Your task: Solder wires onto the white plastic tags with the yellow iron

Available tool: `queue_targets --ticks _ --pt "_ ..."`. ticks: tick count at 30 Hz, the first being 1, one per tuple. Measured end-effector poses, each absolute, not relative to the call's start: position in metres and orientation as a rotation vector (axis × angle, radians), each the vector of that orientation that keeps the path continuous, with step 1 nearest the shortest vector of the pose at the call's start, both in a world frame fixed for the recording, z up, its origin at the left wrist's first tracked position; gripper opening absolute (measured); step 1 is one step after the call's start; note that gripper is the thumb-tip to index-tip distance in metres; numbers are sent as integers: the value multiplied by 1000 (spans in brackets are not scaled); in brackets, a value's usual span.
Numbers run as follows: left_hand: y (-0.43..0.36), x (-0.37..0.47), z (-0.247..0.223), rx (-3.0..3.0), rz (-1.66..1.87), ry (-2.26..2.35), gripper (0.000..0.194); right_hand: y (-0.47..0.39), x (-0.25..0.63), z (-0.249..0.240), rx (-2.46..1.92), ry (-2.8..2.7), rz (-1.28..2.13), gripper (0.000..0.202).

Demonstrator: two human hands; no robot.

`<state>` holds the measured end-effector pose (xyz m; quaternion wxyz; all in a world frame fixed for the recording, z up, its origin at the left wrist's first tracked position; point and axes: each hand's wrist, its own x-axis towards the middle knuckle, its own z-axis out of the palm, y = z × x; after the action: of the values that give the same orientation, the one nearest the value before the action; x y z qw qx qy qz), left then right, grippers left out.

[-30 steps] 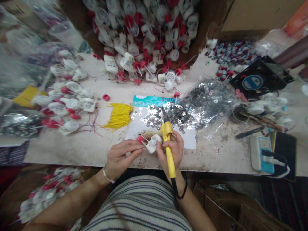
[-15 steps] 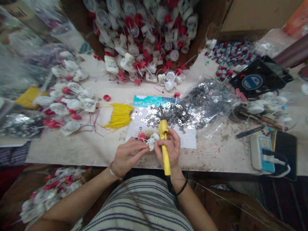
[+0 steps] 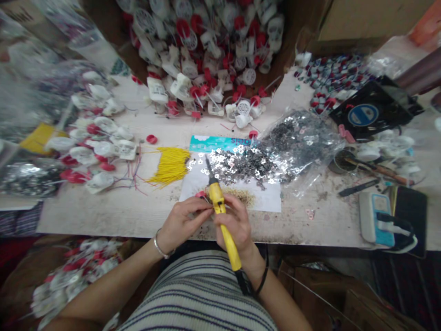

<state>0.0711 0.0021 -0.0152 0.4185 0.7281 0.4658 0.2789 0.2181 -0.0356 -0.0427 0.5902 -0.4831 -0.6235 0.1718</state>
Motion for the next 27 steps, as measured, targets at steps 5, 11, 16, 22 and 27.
queue_targets --ticks 5,11,16,22,27 --pt "-5 66 -16 1904 692 1207 10 -45 229 -34 -1183 -1265 519 21" --pt "-6 60 -20 2038 598 1278 9 -77 263 -18 -1230 -1532 406 44" --pt "5 62 -15 1911 574 1253 12 -114 283 0 -1277 -1695 568 40" --pt "7 64 -14 1947 561 1264 12 -122 291 6 -1321 -1822 595 40" --pt "8 64 -14 1937 507 1247 12 -120 289 6 -1339 -1834 552 38"
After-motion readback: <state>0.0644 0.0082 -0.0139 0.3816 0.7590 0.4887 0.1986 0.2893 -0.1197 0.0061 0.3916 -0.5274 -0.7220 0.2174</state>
